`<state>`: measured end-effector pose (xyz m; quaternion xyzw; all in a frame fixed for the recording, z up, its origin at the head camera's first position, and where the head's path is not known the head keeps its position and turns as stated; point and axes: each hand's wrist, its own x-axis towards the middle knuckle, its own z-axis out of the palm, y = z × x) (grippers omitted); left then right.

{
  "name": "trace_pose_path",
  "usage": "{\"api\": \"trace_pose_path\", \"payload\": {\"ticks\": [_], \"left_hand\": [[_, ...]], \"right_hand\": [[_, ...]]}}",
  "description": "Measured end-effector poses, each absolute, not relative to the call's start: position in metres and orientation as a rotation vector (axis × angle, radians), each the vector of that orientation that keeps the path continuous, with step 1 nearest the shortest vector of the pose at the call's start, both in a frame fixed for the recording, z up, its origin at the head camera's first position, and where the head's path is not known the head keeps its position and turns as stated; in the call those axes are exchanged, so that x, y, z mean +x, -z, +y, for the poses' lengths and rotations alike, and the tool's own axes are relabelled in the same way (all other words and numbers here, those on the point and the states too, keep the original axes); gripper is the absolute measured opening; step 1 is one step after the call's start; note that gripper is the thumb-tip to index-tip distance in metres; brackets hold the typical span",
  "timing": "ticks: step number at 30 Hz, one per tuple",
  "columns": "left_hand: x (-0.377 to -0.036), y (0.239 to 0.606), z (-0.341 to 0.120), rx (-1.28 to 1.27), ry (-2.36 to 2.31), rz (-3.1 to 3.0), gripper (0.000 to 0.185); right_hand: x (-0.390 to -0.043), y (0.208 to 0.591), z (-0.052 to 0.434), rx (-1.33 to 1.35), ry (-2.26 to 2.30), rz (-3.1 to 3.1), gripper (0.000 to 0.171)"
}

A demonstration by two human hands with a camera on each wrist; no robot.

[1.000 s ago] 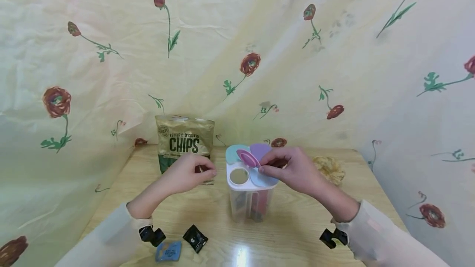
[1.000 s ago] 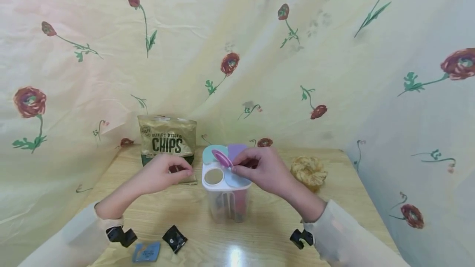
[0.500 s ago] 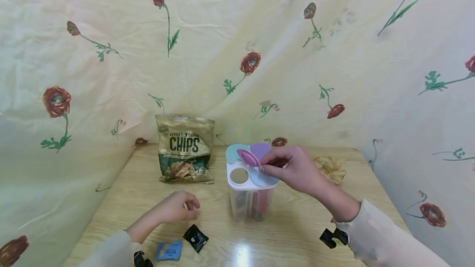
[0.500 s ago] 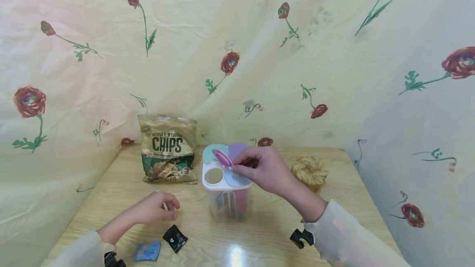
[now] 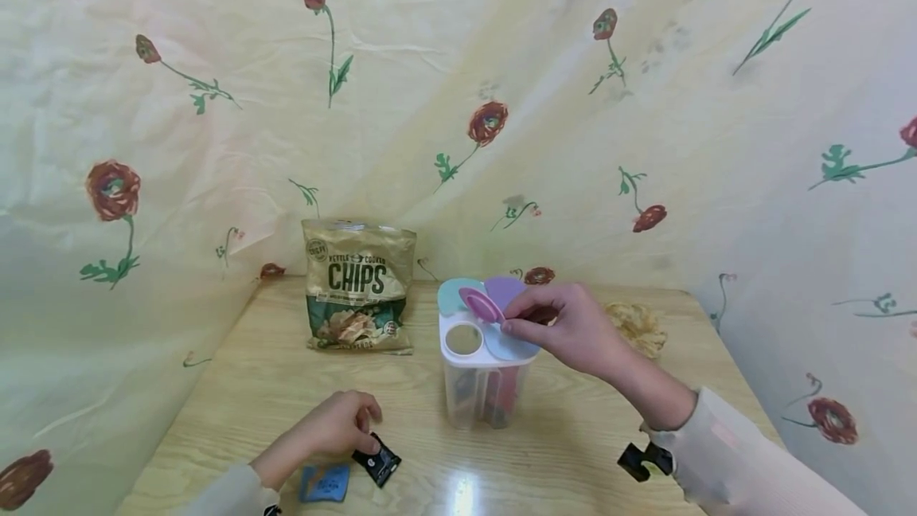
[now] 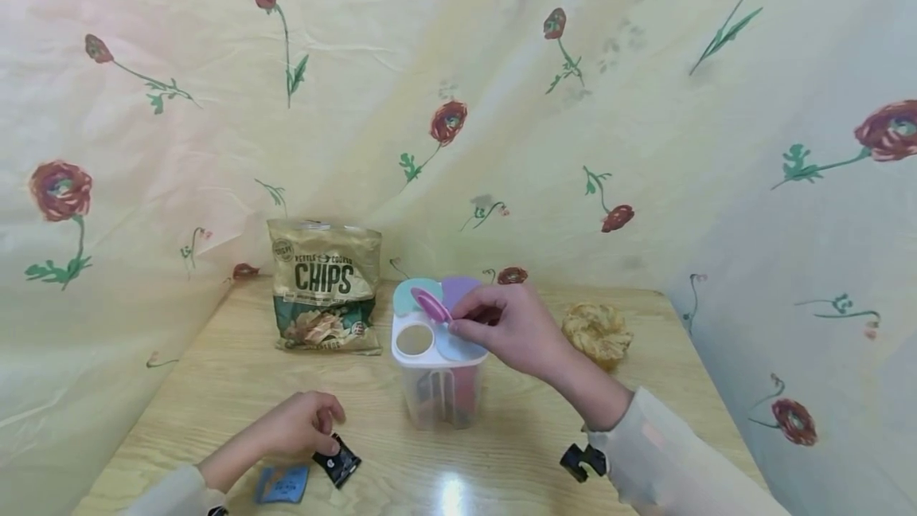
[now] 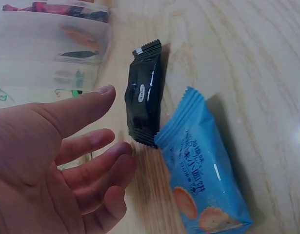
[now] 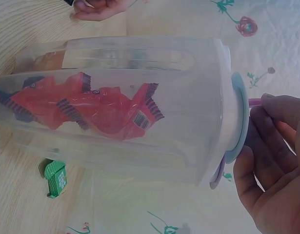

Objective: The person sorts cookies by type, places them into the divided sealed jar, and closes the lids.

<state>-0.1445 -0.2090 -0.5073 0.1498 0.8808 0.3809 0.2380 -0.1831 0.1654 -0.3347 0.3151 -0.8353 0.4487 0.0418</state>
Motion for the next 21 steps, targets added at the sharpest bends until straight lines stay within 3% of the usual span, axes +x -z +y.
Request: {"api": "trace_pose_path", "payload": {"ticks": [21], "left_hand": [[-0.145,0.522,-0.213,0.485,-1.062,2.434,0.019]], "right_hand": [[-0.182,0.333,0.166,0.965,-1.367,-2.556,0.01]]}}
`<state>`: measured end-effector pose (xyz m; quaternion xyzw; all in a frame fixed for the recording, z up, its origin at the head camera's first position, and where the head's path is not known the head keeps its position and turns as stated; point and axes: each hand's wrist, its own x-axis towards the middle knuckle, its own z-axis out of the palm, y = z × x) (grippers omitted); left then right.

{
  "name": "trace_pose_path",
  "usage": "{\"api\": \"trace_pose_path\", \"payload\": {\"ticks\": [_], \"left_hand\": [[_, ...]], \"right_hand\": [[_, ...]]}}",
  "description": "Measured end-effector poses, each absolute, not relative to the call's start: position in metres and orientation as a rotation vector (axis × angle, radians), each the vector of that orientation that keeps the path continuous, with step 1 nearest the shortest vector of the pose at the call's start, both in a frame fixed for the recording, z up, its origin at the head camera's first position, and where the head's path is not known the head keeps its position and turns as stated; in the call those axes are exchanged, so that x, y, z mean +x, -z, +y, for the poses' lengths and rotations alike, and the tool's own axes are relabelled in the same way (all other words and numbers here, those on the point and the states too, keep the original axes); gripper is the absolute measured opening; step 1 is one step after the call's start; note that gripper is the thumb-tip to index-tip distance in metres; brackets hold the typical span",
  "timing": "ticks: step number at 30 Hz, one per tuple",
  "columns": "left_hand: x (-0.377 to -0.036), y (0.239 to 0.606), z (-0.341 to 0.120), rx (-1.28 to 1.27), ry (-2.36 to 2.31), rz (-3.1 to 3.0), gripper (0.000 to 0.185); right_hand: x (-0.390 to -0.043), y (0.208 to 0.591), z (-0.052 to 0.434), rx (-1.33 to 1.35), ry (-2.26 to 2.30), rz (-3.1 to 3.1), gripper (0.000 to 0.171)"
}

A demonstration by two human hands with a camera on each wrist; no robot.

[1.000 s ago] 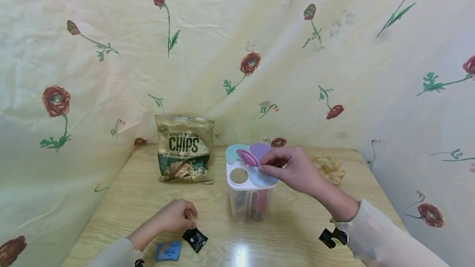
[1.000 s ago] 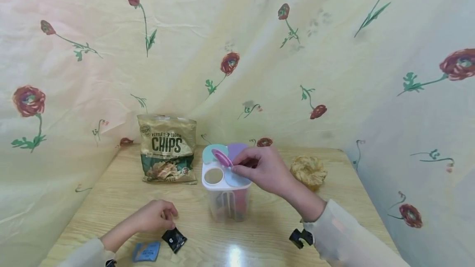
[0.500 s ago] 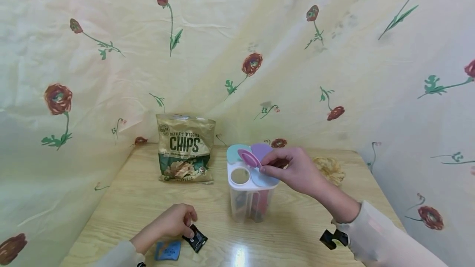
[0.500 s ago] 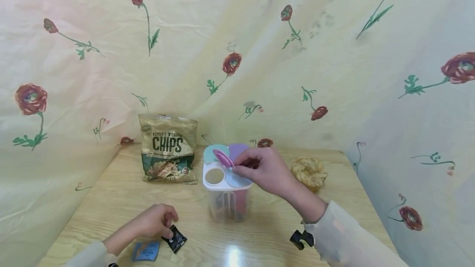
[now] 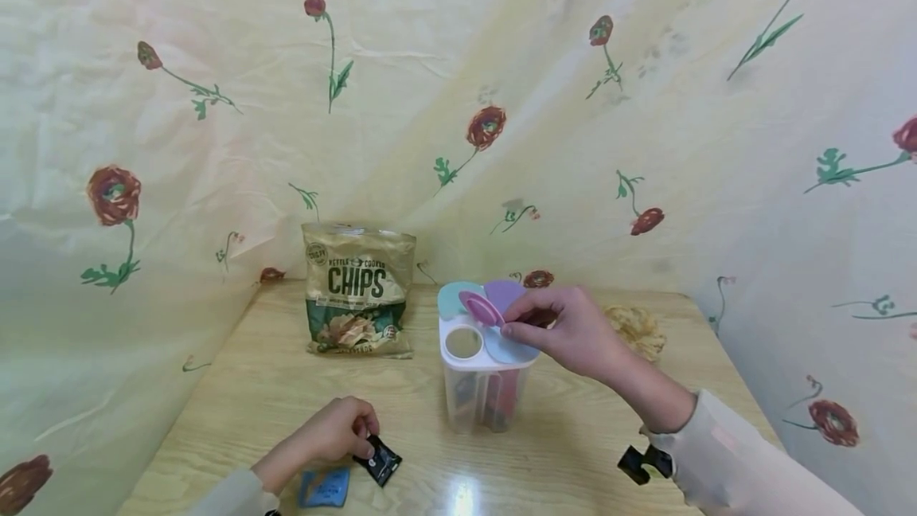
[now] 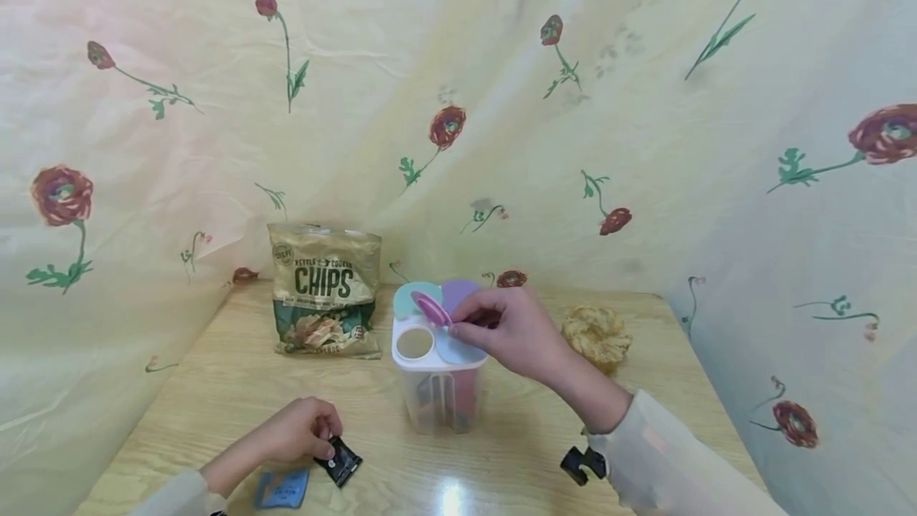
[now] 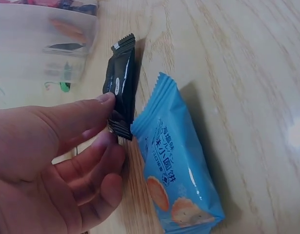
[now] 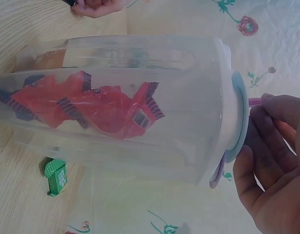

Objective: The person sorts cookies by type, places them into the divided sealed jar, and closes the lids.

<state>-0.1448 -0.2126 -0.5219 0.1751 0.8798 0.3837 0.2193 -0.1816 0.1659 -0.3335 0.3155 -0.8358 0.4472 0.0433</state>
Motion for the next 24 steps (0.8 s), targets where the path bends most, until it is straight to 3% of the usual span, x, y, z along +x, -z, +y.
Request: {"api": "trace_pose_path", "payload": {"ticks": [9,24], "left_hand": [[-0.146,0.527,-0.216,0.553,-1.048,2.446,0.017],[-0.16,0.503,-0.22,0.574,-1.219,2.408,0.014]], "right_hand": [[-0.181,0.334,0.166,0.946,-1.361,-2.569,0.009],[-0.181,0.335,0.166,0.951,-1.362,-2.558,0.009]]}}
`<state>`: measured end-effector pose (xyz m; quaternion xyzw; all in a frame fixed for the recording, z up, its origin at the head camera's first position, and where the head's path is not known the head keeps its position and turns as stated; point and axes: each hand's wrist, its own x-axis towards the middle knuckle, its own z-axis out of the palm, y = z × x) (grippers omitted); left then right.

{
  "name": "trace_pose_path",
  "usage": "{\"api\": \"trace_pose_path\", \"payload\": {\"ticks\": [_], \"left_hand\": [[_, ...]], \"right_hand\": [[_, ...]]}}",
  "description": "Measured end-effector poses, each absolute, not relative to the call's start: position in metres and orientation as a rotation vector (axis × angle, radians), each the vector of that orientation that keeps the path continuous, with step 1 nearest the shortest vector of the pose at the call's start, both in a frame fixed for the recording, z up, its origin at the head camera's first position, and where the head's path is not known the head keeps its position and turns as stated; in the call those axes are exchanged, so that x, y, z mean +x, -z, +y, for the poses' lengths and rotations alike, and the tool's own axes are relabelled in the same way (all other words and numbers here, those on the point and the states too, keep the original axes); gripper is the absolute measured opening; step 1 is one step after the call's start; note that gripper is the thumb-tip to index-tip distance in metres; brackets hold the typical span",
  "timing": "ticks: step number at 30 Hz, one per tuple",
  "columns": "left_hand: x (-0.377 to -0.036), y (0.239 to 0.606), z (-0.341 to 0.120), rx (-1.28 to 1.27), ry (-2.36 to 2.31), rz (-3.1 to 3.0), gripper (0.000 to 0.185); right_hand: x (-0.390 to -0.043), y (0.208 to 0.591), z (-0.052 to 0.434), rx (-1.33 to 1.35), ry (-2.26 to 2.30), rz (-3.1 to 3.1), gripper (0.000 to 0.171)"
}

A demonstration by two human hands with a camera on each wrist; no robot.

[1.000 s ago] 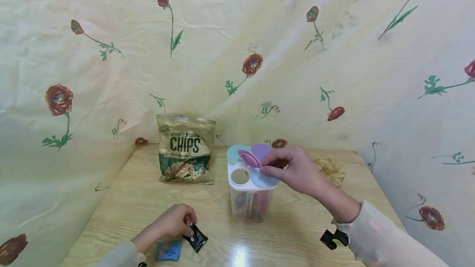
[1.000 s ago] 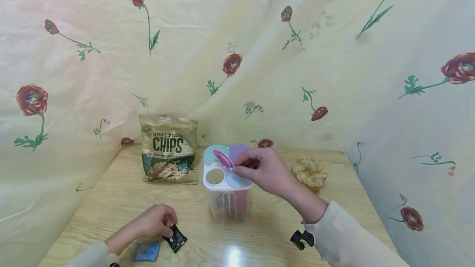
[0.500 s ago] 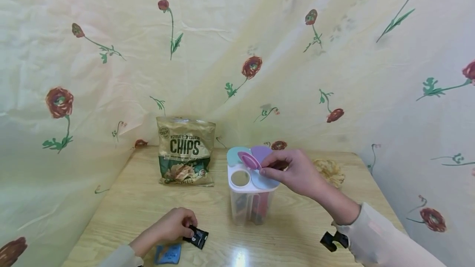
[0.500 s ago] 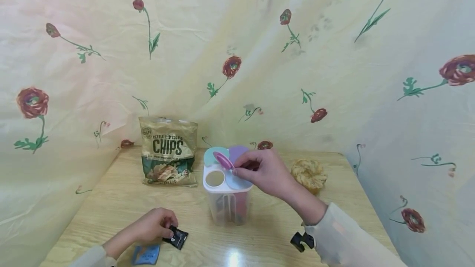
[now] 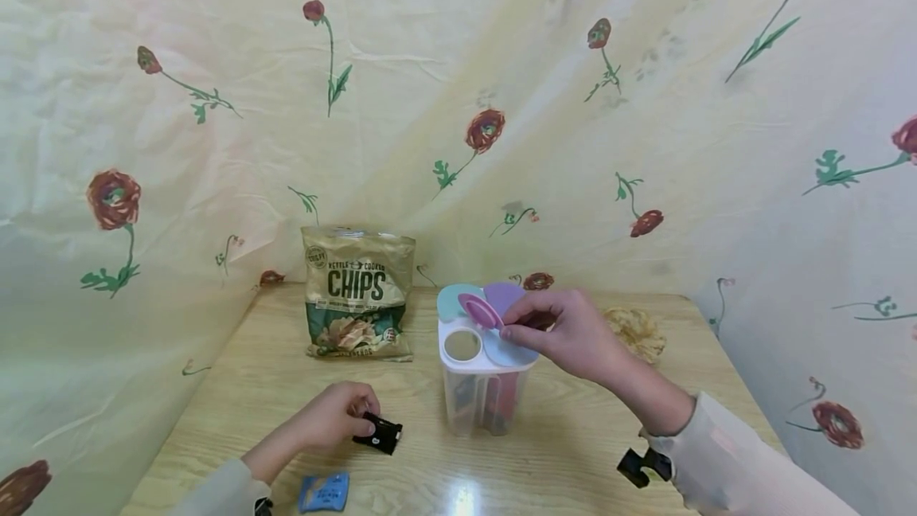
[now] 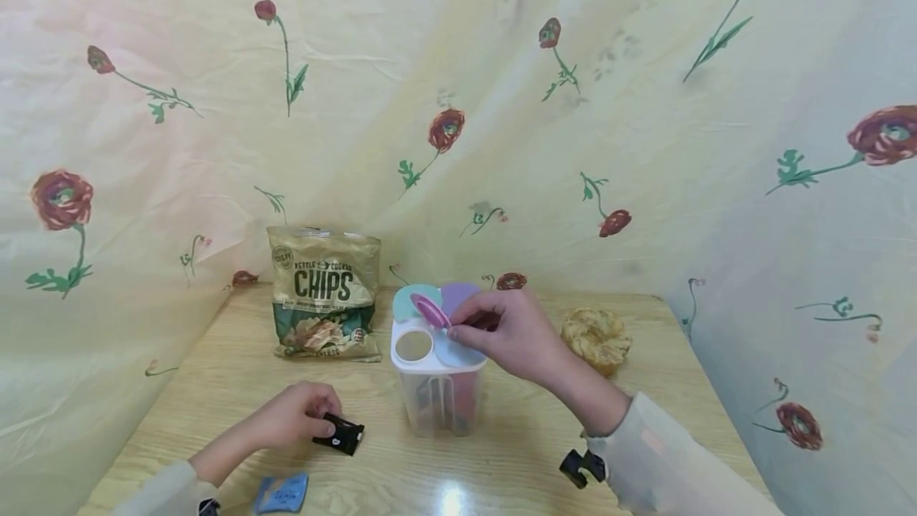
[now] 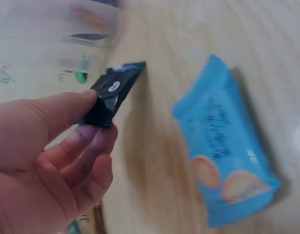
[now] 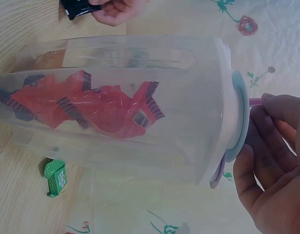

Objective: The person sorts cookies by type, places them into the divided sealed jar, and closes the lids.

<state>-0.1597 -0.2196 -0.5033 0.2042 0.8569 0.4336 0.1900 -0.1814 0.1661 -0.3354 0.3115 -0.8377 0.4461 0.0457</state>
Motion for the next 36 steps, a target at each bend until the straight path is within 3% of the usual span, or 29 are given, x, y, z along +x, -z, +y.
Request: {"api": "trace_pose_path", "payload": {"ticks": [13,25,36], "left_hand": [[-0.173,0.433,-0.217,0.482,-1.429,2.452,0.023],[-0.173,0.36,-0.177,0.482,-1.61,2.521,0.027],[-0.177,0.329,-0.143,0.566,-1.672,2.453,0.026]], "right_hand": [[-0.184,0.338,0.167,0.994,-1.375,-2.518,0.009],[-0.183,0.337,0.168,0.978,-1.401,-2.522,0.01],[-0.184,0.339,0.168,0.984,-1.388,-2.52,0.01]]}}
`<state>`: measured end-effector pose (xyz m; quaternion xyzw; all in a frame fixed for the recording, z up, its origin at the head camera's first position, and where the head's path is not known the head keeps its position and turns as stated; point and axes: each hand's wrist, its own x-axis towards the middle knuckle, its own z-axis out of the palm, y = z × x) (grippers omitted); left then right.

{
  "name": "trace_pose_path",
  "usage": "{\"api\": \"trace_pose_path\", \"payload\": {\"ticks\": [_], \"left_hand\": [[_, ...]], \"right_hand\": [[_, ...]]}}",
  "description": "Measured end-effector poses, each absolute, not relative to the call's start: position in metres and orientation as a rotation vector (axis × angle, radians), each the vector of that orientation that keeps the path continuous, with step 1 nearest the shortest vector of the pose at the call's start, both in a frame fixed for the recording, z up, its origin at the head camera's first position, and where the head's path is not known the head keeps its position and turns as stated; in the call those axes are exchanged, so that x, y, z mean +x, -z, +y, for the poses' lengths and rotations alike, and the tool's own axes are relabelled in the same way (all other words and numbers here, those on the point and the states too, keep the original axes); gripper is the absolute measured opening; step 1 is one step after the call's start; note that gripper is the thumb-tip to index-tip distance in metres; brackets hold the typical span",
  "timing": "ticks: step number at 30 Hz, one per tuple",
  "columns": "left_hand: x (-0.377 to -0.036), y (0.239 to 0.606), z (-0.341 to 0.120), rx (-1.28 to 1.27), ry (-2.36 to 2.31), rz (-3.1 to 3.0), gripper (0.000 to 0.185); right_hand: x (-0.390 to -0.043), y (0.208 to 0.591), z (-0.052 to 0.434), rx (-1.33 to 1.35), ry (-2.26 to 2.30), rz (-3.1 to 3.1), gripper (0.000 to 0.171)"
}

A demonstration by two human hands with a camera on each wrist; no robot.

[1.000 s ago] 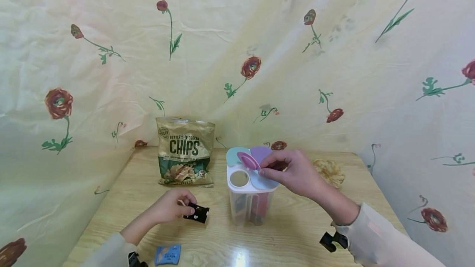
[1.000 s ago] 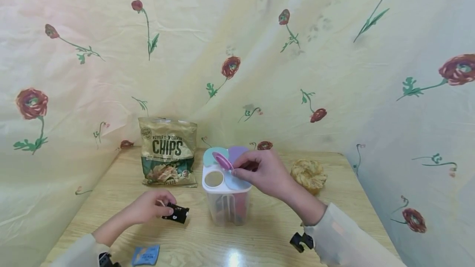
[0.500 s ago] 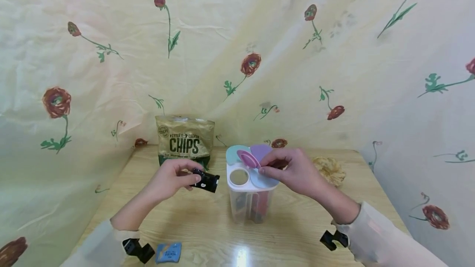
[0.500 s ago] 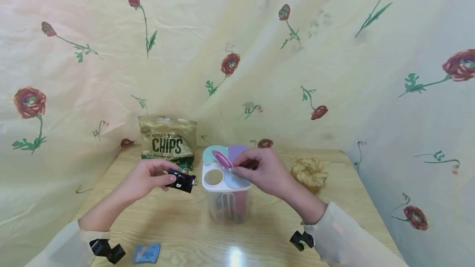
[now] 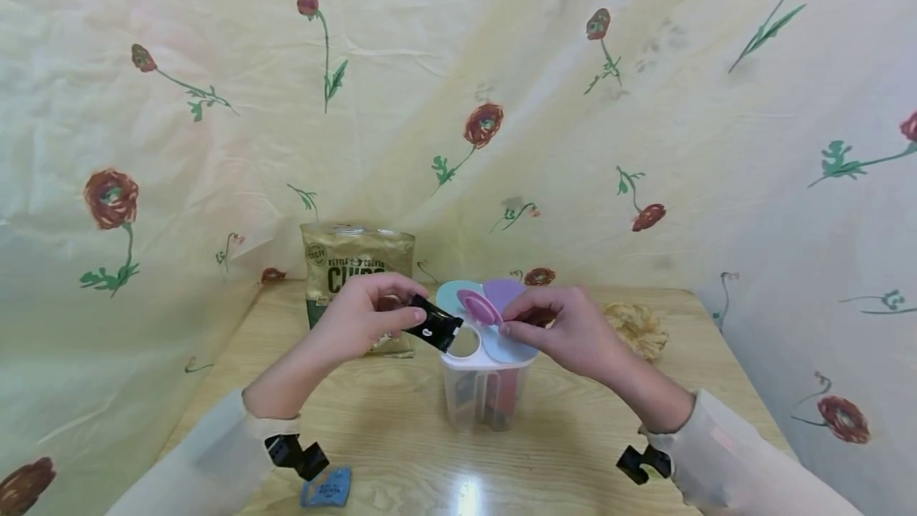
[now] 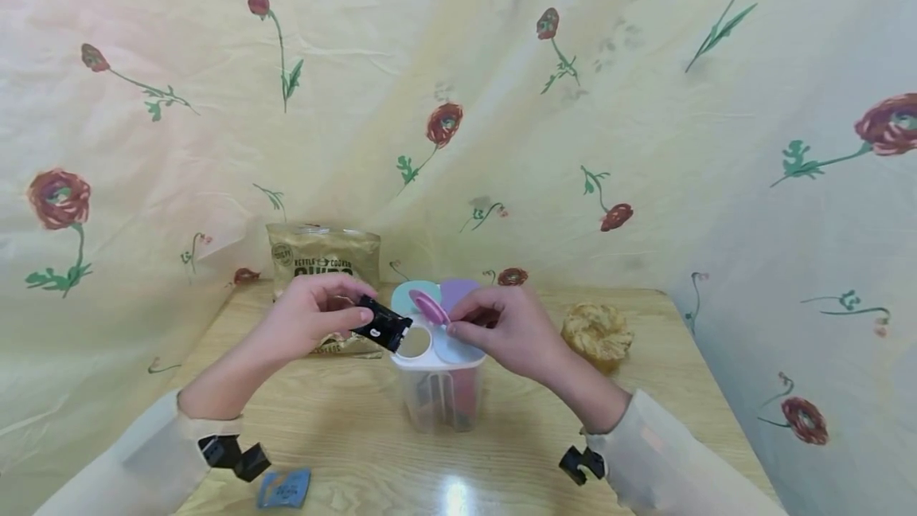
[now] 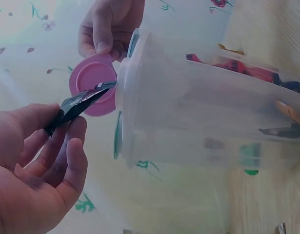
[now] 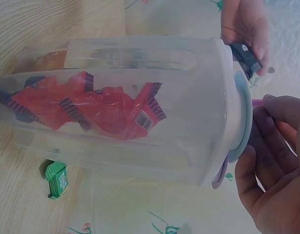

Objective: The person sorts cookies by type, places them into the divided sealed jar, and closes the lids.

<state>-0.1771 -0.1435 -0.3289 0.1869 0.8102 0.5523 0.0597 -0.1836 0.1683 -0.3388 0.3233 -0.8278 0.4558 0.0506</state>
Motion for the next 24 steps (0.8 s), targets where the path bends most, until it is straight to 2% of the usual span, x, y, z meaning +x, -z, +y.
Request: {"api": "trace_pose_path", "payload": {"ticks": [24], "left_hand": [[-0.187,0.333,-0.109,0.694,-1.495,2.595,0.019]], "right_hand": [[-0.184,0.338,0.167,0.974,-1.406,-2.526,0.009]]}}
